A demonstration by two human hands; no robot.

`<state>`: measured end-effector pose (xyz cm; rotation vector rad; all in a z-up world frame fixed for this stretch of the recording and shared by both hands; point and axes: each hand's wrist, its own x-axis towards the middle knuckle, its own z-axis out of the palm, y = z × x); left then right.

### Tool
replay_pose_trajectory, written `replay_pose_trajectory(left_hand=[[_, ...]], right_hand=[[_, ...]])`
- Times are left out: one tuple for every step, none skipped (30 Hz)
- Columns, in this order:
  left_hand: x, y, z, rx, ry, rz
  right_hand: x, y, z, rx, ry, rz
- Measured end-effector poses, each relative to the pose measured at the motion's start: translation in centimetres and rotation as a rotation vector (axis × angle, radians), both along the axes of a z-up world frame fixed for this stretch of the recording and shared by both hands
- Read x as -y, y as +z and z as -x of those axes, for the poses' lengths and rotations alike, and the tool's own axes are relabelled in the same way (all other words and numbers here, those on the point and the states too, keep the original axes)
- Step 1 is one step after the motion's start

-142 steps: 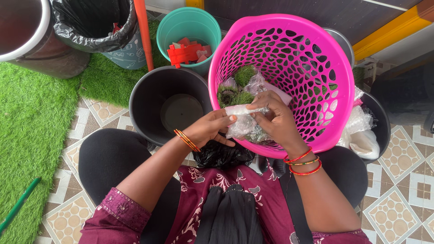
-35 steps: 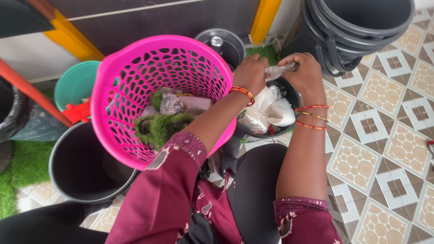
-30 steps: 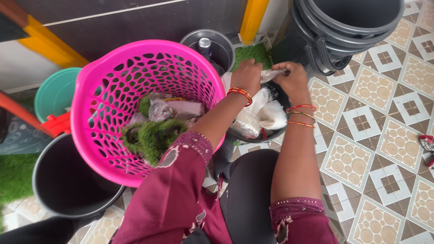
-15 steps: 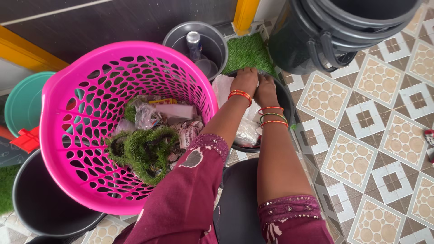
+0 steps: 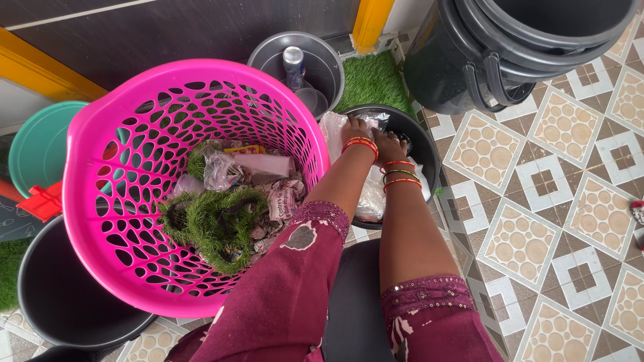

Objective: The person sits on the floor and unpacks small plastic bags containing artificial green plants from a pink basket. They remove the plants from the packaging, separate them, and place the empty wrappers into a nearby black bucket.

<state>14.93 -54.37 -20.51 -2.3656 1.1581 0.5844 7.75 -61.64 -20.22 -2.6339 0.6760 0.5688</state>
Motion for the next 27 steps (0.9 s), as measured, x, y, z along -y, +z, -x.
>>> replay_pose_trajectory(left_hand=[[0.1, 0.0, -0.1, -0.015, 0.034, 0.068], [0.2, -0.2, -0.2, -0.031, 0.071, 0.136], [0.4, -0.5, -0.4, -0.046, 0.108, 0.204], [0.7, -0.9, -0.5, -0.060, 0.147, 0.269], [1.0, -1.3, -0.5, -0.073, 0.186, 0.335], [1.1, -1.6, -0.7, -0.080, 0.228, 0.397], [1.5, -1.6, -0.7, -0.073, 0.274, 0.584], [1.5, -1.6, -0.7, -0.063, 0.323, 0.766], [1.2, -1.3, -0.8, -0.123, 0.324, 0.888], [1.1, -0.5, -0.9, -0.181, 0.321, 1.016], [0.9, 0.4, -1.1, -0.194, 0.304, 0.981], [0.7, 1.8, -1.3, -0.210, 0.286, 0.950], [0.1, 3.2, -1.5, -0.226, 0.269, 0.919], [-0.8, 4.6, -1.9, -0.231, 0.275, 1.010], [-2.1, 6.2, -2.4, -0.234, 0.280, 1.101], [-3.5, 7.7, -2.9, -0.238, 0.282, 1.190], [-5.2, 9.2, -3.7, -0.226, 0.271, 1.288], [-7.4, 10.5, -4.7, -0.216, 0.263, 1.381], [-9.7, 11.5, -5.7, -0.205, 0.253, 1.474], [-12.2, 12.3, -6.5, -0.194, 0.245, 1.512], [-14.9, 12.9, -7.4, -0.183, 0.237, 1.549], [-17.5, 13.1, -8.1, -0.171, 0.309, 1.526], [-20.0, 13.1, -8.8, -0.160, 0.380, 1.503], [-22.5, 12.7, -9.3, -0.126, 0.434, 1.457], [-24.8, 12.0, -9.8, -0.093, 0.487, 1.410], [-26.9, 11.0, -10.2, -0.081, 0.585, 1.324], [-28.7, 9.8, -10.8, -0.069, 0.681, 1.236]], right_hand=[[0.2, 0.0, -0.2, -0.009, 0.007, 0.001], [0.4, 0.1, -0.4, -0.028, 0.022, 0.007], [0.7, 0.2, -0.6, -0.032, 0.035, 0.007], [1.1, 0.5, -0.8, -0.012, 0.040, 0.030], [1.6, 0.9, -0.5, 0.011, 0.041, 0.049], [2.0, 1.4, -0.6, 0.039, 0.044, 0.067], [2.5, 2.0, -0.5, 0.087, 0.039, 0.091], [2.8, 2.7, -0.7, 0.139, 0.041, 0.107], [2.9, 3.4, -0.7, 0.190, 0.046, 0.112], [3.1, 4.4, -1.0, 0.253, 0.061, 0.109], [3.0, 5.5, -1.5, 0.323, 0.078, 0.101], [3.1, 6.9, -1.7, 0.397, 0.097, 0.086], [2.9, 8.3, -2.0, 0.524, 0.136, 0.047], [2.4, 9.8, -2.4, 0.647, 0.177, 0.011], [1.8, 11.3, -2.7, 0.770, 0.226, -0.023], [0.9, 12.8, -3.1, 0.838, 0.248, -0.055], [-0.3, 14.0, -3.6, 0.905, 0.270, -0.088], [-2.3, 14.8, -4.1, 0.968, 0.292, -0.127], [-4.4, 15.3, -4.7, 0.972, 0.303, -0.132], [-6.3, 15.9, -5.7, 0.978, 0.318, -0.136], [-8.3, 16.2, -6.4, 0.983, 0.333, -0.139], [-10.5, 16.2, -7.0, 1.008, 0.421, -0.157], [-12.6, 16.0, -7.7, 1.031, 0.509, -0.176], [-14.6, 15.4, -8.2, 0.984, 0.504, -0.267], [-16.3, 14.7, -8.7, 0.935, 0.499, -0.358], [-17.9, 13.9, -9.8, 0.829, 0.501, -0.336], [-19.6, 12.8, -10.8, 0.723, 0.503, -0.312]])
